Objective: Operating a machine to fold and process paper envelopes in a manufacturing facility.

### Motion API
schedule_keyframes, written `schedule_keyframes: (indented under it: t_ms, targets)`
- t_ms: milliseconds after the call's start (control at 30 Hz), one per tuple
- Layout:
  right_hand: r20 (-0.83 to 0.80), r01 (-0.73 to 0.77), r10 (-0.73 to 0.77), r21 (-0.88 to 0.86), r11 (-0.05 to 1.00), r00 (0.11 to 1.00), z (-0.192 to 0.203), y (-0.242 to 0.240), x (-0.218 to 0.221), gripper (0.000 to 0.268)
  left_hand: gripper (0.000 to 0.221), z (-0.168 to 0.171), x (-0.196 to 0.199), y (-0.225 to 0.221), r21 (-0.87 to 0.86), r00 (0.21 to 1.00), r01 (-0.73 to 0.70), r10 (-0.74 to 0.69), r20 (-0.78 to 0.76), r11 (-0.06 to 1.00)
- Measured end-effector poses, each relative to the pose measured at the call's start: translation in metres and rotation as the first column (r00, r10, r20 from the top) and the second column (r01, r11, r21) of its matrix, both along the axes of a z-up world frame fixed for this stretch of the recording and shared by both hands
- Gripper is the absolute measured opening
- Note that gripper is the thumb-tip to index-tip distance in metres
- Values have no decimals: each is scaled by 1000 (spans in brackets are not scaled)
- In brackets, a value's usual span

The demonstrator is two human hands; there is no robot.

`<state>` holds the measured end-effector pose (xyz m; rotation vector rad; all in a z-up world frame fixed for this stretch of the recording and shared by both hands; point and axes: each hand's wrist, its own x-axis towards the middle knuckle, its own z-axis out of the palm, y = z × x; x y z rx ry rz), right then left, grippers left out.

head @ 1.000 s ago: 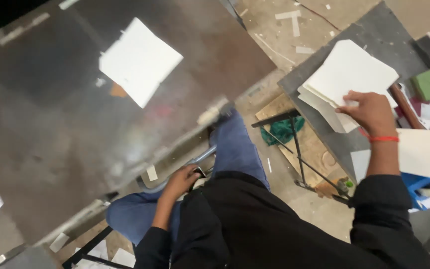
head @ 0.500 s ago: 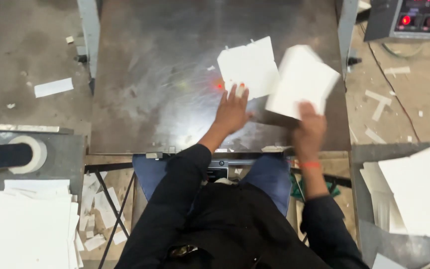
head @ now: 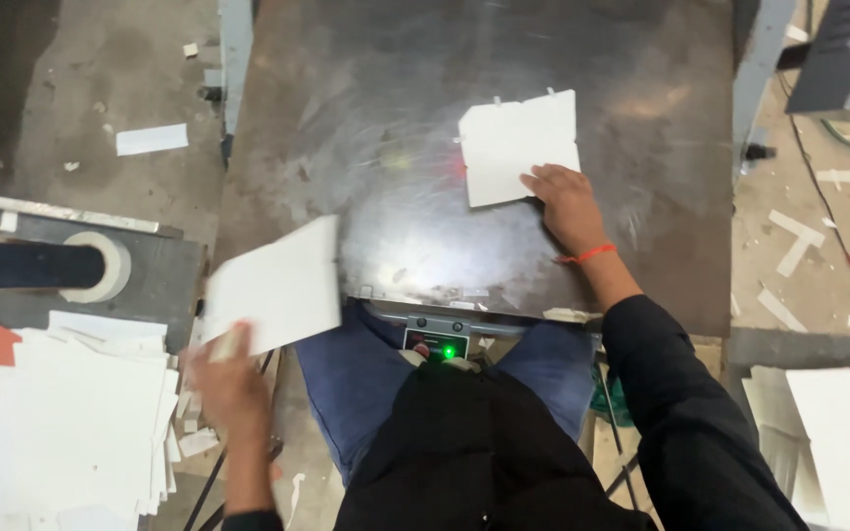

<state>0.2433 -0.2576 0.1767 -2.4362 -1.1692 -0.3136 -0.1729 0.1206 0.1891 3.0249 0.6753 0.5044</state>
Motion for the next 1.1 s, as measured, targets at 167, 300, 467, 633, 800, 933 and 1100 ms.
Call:
schedule_keyframes:
  t_ms: [167, 300, 467, 633, 800, 933, 1100]
  targets:
    - [-32, 22, -22, -4, 1000, 999, -12, -3, 4, 51, 24, 31, -101, 29, 42, 836, -492, 458, 300, 870]
    - [-60, 17, -17, -7, 1000, 998, -10, 1, 17, 50, 36, -19, -166, 37, 114, 765, -644, 639, 75, 757]
    - [-230, -135, 118, -60, 989, 966, 2, 12, 111, 58, 28, 43, -133, 32, -14, 742, -668, 665, -85, 744]
    - [-398, -114, 69, -90, 989, 915, 88, 64, 217, 60, 21, -52, -101, 79, -257, 870, -272, 351, 346, 927]
    - [-97, -38, 60, 222, 974, 993, 198, 91, 126, 45, 27, -110, 63, 54, -637, 924, 10, 237, 301, 771]
    - [-16, -79, 88, 294, 953, 996, 163, 35, -19, 19, 37, -132, 169, -10, -616, 876, -18, -284, -389, 787]
    - [-172, 244, -209, 225, 943, 963, 73, -154, -138, 22, 39, -249, 179, -66, -943, 645, 65, -735, -211, 327]
